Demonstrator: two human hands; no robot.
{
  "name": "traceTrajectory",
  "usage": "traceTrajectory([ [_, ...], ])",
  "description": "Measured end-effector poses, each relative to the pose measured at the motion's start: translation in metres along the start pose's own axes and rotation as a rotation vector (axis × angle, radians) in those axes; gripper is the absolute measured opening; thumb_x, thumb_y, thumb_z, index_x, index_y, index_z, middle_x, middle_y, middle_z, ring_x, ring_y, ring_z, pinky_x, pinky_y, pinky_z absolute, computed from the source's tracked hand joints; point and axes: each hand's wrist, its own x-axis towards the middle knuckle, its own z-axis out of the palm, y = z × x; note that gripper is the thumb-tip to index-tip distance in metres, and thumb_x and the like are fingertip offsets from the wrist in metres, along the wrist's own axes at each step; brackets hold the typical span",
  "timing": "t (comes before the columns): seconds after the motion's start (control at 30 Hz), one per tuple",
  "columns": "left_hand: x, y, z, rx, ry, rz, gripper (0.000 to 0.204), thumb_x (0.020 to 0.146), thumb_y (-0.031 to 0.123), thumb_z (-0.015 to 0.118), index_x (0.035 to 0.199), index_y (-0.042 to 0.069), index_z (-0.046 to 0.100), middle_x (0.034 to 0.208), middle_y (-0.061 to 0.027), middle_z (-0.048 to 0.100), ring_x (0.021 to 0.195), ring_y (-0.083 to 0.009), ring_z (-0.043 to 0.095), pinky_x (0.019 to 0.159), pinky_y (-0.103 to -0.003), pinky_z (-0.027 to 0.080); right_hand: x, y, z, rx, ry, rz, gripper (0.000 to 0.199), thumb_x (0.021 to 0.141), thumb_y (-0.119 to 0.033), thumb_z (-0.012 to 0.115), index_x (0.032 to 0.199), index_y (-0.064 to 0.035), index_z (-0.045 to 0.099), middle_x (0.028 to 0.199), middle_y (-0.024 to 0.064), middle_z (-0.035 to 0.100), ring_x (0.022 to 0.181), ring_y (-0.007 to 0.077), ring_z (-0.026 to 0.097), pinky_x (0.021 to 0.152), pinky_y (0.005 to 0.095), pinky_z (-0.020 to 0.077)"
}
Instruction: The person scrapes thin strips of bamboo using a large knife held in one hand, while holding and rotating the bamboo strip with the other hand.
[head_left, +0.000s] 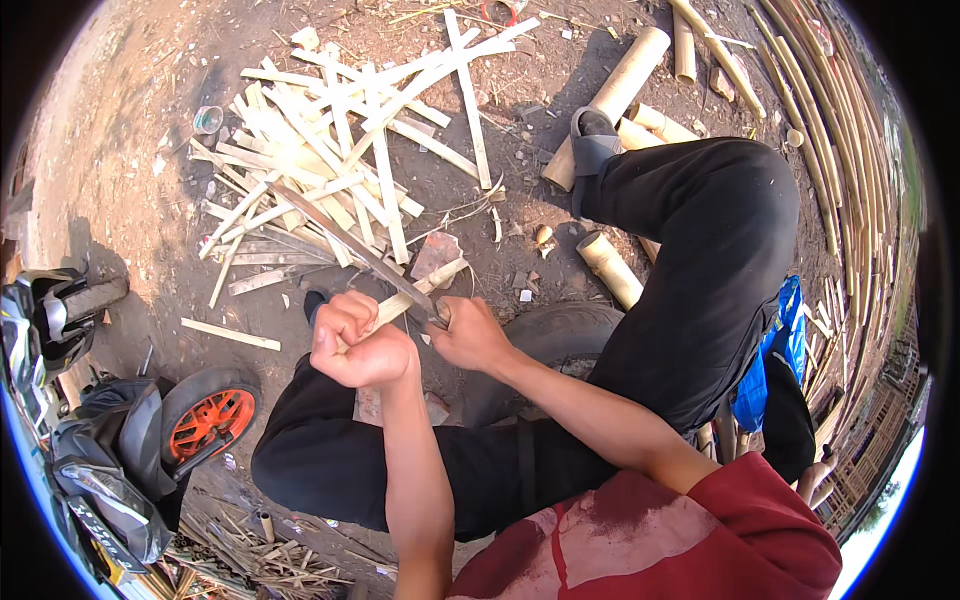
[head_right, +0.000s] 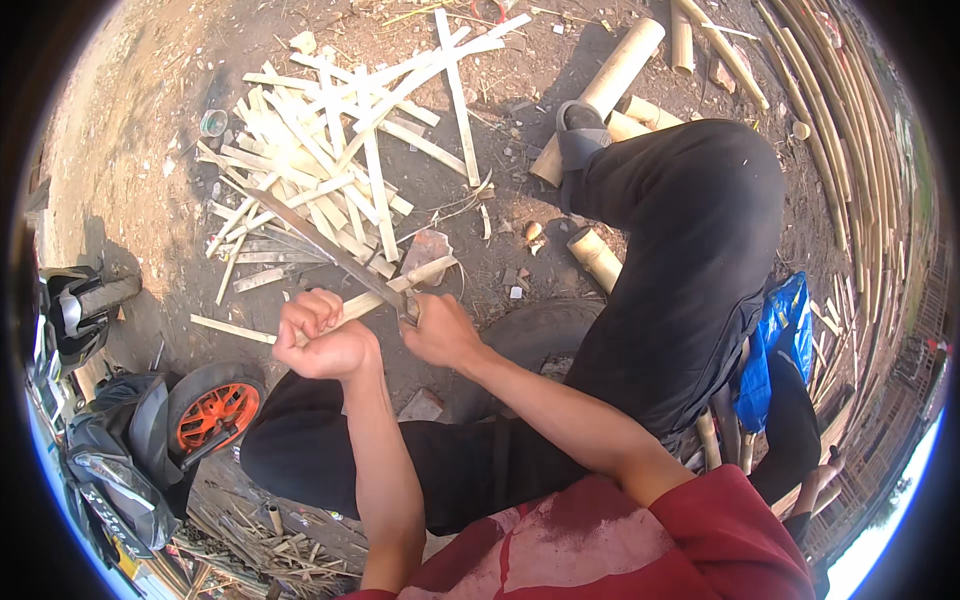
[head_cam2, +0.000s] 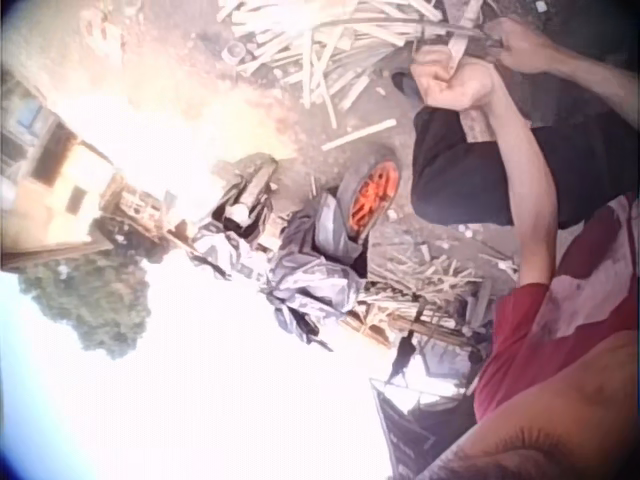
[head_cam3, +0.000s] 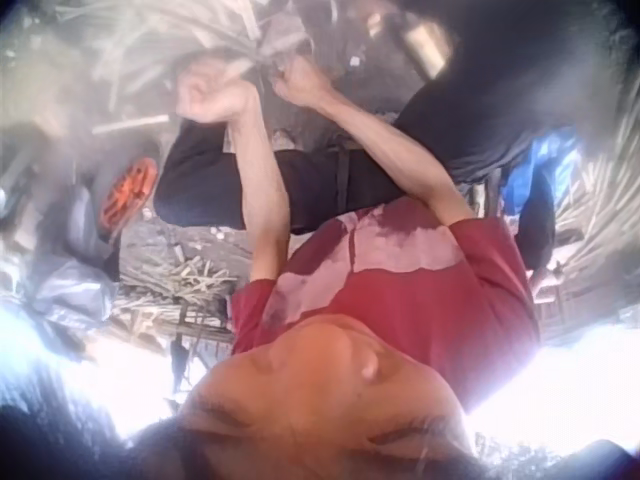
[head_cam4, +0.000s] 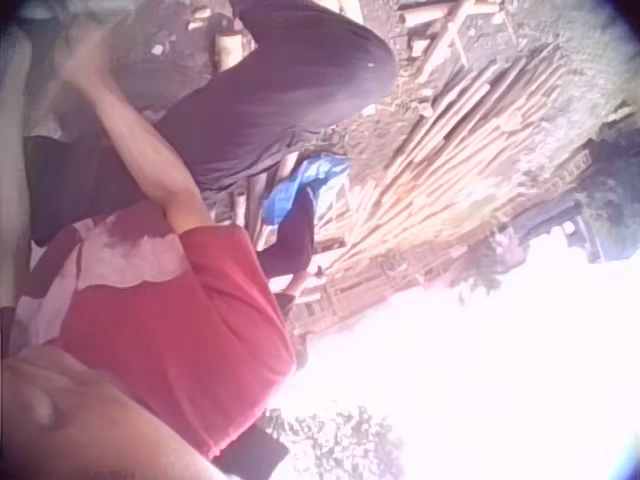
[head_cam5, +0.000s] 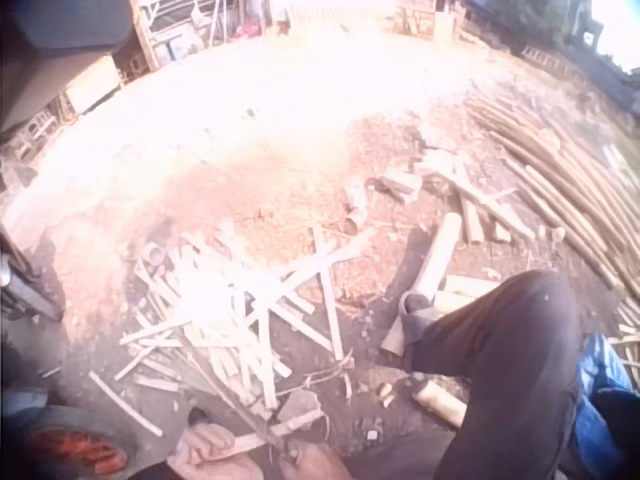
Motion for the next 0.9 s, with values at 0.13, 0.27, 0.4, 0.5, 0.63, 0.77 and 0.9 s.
traceTrajectory([
  [0.13, 0.025, 0.055, 0.012, 0.033, -0.145, 0.15, 0.037, 0.091, 0.031, 0.039, 0.06, 0.014, 0.027, 0.053, 0.0, 0.023, 0.05, -0.0121, 0.019, 0.051, -0.029, 0.02, -0.003, -0.001, 0.01, 0.124, -0.007, -0.082, 0.02, 0.079, -0.015, 0.067, 0.078, 0.0044, 0.061, 0.065, 0.0246, 0.061, 0.066, 0.0416, 0.064, 0.063, 0.0465, 0.0486],
  [0.27, 0.023, 0.032, 0.009, -0.026, -0.092, 0.068, 0.038, 0.092, 0.031, 0.039, 0.061, 0.013, 0.026, 0.053, -0.0002, 0.022, 0.05, -0.0123, 0.019, 0.05, -0.029, 0.02, -0.003, 0.005, 0.02, 0.131, 0.001, -0.035, 0.02, 0.079, -0.014, 0.067, 0.076, 0.0045, 0.059, 0.063, 0.0236, 0.059, 0.06, 0.0384, 0.061, 0.062, 0.0453, 0.0481],
  [0.4, 0.025, 0.033, 0.009, 0.021, -0.002, 0.078, 0.038, 0.092, 0.032, 0.039, 0.061, 0.014, 0.026, 0.053, 0.0, 0.022, 0.049, -0.0122, 0.018, 0.05, -0.029, 0.019, -0.014, -0.012, 0.013, 0.148, 0.022, -0.101, 0.021, 0.08, -0.015, 0.066, 0.075, 0.0045, 0.06, 0.064, 0.0236, 0.059, 0.06, 0.0381, 0.061, 0.061, 0.0452, 0.048],
  [0.5, 0.014, 0.03, 0.014, -0.022, -0.053, 0.079, 0.038, 0.091, 0.033, 0.039, 0.061, 0.015, 0.025, 0.053, 0.0002, 0.023, 0.049, -0.0119, 0.018, 0.05, -0.029, 0.019, -0.025, 0.005, 0.019, 0.1, -0.006, -0.055, 0.019, 0.079, -0.015, 0.065, 0.08, 0.004, 0.064, 0.071, 0.0268, 0.063, 0.073, 0.0435, 0.065, 0.068, 0.0474, 0.0502],
  [0.63, 0.018, 0.039, 0.005, -0.025, 0.058, 0.093, 0.037, 0.09, 0.032, 0.04, 0.061, 0.015, 0.025, 0.053, 0.0006, 0.021, 0.049, -0.0118, 0.019, 0.051, -0.029, 0.019, -0.014, 0.034, 0.01, -0.026, -0.088, 0.144, 0.02, 0.08, -0.016, 0.064, 0.082, 0.0044, 0.065, 0.075, 0.029, 0.064, 0.078, 0.0465, 0.066, 0.07, 0.0493, 0.0511],
  [0.77, 0.002, 0.024, 0.029, 0.031, -0.061, 0.15, 0.037, 0.087, 0.028, 0.042, 0.058, 0.014, 0.024, 0.051, 0.0001, 0.021, 0.047, -0.0112, 0.018, 0.048, -0.029, 0.018, -0.03, 0.027, 0.02, 0.078, 0.112, 0.02, 0.021, 0.08, -0.015, 0.066, 0.08, 0.0055, 0.063, 0.068, 0.0262, 0.062, 0.068, 0.0431, 0.065, 0.066, 0.0482, 0.0497],
  [0.9, 0.003, 0.018, 0.037, 0.065, -0.068, 0.177, 0.038, 0.086, 0.025, 0.043, 0.057, 0.013, 0.023, 0.051, -0.0001, 0.023, 0.047, -0.0116, 0.021, 0.047, -0.03, 0.018, -0.029, 0.053, 0.014, -0.003, 0.06, 0.07, 0.021, 0.079, -0.016, 0.066, 0.082, 0.0055, 0.063, 0.069, 0.027, 0.063, 0.068, 0.0443, 0.065, 0.065, 0.0481, 0.05],
])
